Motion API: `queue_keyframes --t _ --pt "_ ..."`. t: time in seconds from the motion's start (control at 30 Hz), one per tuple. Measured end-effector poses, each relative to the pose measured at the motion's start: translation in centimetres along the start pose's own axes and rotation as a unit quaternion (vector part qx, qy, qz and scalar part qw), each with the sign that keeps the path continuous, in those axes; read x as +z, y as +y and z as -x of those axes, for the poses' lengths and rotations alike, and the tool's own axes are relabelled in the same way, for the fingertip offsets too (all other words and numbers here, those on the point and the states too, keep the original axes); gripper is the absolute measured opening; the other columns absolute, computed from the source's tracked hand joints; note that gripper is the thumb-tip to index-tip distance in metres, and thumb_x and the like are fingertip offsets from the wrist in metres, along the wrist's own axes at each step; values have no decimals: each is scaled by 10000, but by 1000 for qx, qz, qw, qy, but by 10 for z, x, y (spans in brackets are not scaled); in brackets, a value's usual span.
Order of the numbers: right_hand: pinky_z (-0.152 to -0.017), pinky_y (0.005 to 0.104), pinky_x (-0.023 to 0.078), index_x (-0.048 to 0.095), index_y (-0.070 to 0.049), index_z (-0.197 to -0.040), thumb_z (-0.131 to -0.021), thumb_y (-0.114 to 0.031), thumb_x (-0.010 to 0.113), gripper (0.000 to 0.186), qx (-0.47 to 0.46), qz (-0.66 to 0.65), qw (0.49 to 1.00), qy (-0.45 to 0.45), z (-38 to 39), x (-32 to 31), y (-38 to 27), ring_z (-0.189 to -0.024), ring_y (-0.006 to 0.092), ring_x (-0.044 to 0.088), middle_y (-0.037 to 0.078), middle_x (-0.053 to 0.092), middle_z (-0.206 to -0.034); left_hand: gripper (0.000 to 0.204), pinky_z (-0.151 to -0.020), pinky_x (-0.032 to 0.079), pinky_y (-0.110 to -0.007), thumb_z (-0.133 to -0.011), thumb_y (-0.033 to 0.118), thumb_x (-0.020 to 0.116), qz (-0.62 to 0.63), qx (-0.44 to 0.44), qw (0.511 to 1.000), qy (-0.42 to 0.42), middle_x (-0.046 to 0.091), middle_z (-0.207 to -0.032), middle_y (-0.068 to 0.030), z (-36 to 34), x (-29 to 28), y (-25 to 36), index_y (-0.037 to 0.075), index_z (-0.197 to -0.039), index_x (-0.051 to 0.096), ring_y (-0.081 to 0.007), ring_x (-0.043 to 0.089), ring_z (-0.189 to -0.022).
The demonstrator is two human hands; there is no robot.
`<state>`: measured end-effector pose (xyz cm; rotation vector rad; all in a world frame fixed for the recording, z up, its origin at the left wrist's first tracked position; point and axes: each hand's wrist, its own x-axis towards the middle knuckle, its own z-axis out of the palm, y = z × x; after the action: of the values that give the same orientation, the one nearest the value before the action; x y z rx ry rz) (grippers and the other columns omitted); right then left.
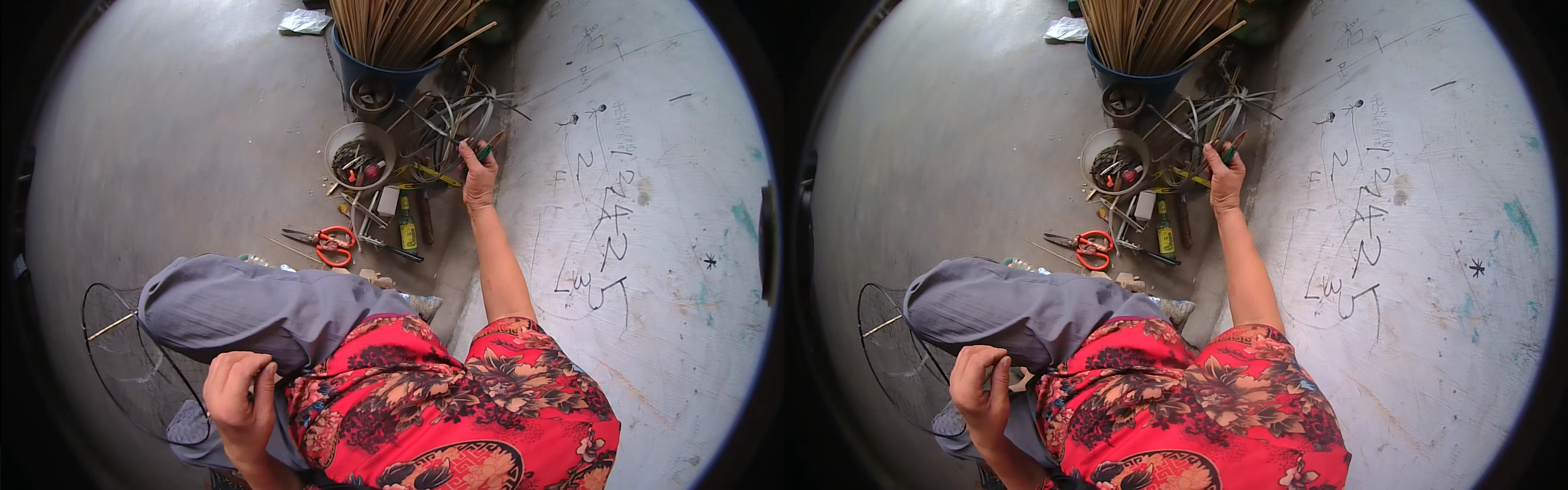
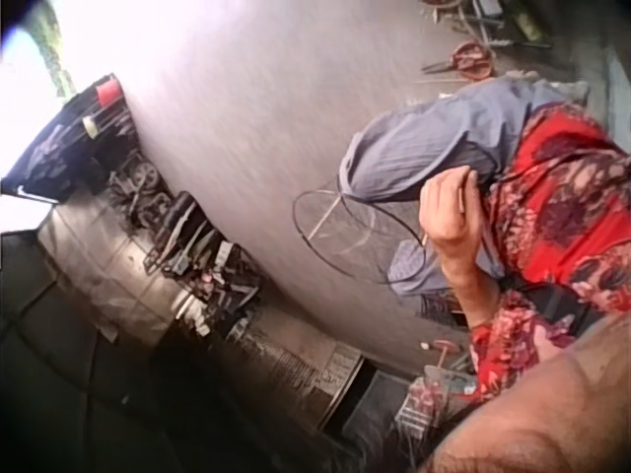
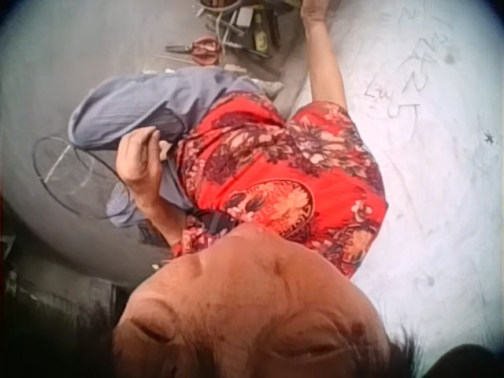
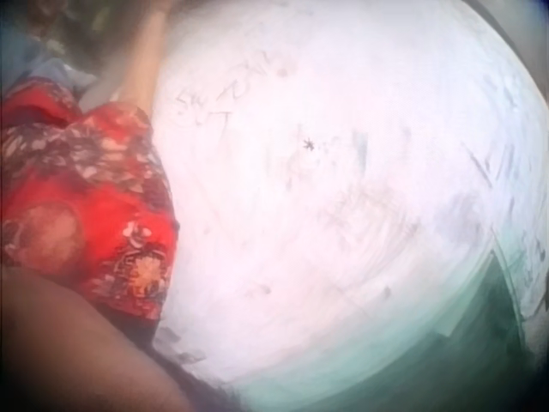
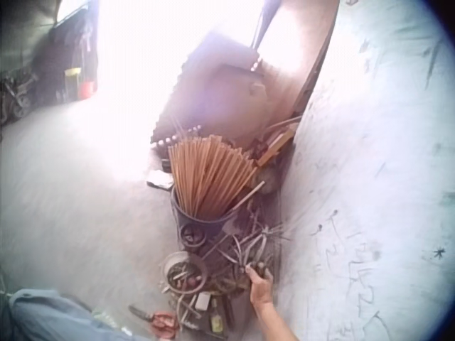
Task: The person uses pliers and scissors to cut and twist metal wires while repairing a wire mesh fishing cage. They handle bundles of wire and individual strands, attaching them to the circular frames of the cage.
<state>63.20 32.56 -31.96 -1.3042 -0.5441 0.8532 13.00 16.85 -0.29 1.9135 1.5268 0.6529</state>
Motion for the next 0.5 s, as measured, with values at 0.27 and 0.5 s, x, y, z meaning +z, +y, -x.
queue_keyframes --t 0.27,0.5 --pt "-829 333 564 755 -35 -1134 -950 -67 853 211 -190 357 904 -138 94 -35 61 -915 266 691 80 694 -1016 163 -721 530 -389 -888 -73 814 11 70 997 -35 717 -916 -121 -21 20 7 -4 -999 717 -303 677 -808" --pt "-774 428 615 766 -70 -1174 -791 28 829 401 -263 388 826 -312 165 45 32 -926 344 751 114 713 -1046 83 -744 531 -275 -983 -61 773 90 -41 995 0 717 -948 -71 -16 22 -25 -36 -1052 734 -122 656 -812"
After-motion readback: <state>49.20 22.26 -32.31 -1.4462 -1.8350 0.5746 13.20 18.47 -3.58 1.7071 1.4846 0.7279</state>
